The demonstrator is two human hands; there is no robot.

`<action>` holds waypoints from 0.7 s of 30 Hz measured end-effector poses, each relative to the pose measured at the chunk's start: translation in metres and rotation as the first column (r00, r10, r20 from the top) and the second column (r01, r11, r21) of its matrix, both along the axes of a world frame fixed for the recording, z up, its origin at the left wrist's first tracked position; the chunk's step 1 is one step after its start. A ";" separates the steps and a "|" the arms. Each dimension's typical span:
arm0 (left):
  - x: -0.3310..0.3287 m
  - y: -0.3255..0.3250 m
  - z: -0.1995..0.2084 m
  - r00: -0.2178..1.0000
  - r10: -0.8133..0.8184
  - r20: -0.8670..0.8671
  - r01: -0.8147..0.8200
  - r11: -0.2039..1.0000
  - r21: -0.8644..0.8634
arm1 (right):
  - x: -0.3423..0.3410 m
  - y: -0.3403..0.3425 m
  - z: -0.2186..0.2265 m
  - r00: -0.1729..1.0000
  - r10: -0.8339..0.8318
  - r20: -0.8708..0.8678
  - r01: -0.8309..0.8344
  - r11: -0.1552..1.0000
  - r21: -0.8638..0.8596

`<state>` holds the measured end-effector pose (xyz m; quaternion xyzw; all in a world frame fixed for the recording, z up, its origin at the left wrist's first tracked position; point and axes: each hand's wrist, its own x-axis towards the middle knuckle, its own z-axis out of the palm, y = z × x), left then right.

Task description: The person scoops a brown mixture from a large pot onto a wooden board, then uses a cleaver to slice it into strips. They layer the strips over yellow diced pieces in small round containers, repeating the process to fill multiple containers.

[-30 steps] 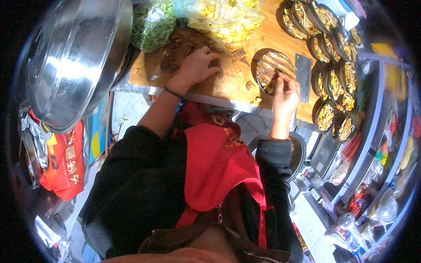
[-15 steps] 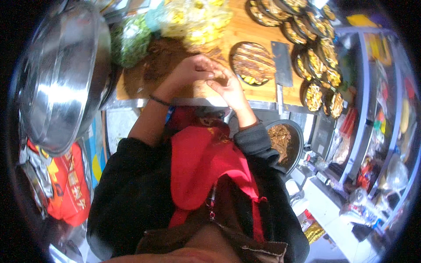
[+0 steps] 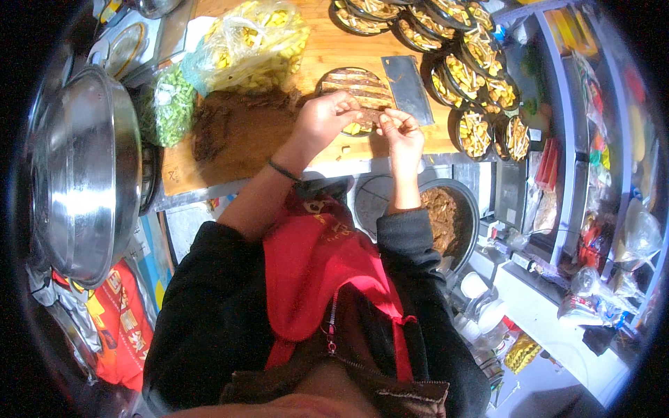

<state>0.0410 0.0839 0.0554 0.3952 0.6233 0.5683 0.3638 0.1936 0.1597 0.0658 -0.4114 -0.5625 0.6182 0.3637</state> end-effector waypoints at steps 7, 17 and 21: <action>0.007 0.011 0.005 0.793 0.232 -0.563 -0.135 0.968 0.209 | 0.000 0.016 -0.016 0.996 -0.083 0.035 0.081 0.995 0.065; 0.004 0.014 -0.001 0.764 0.226 -0.604 -0.161 0.974 0.160 | 0.000 0.023 -0.026 0.989 -0.094 0.114 0.080 0.989 0.123; -0.005 0.008 0.002 0.834 0.321 -0.449 -0.295 0.947 0.129 | 0.000 0.025 -0.028 0.986 -0.109 0.126 0.090 0.985 0.147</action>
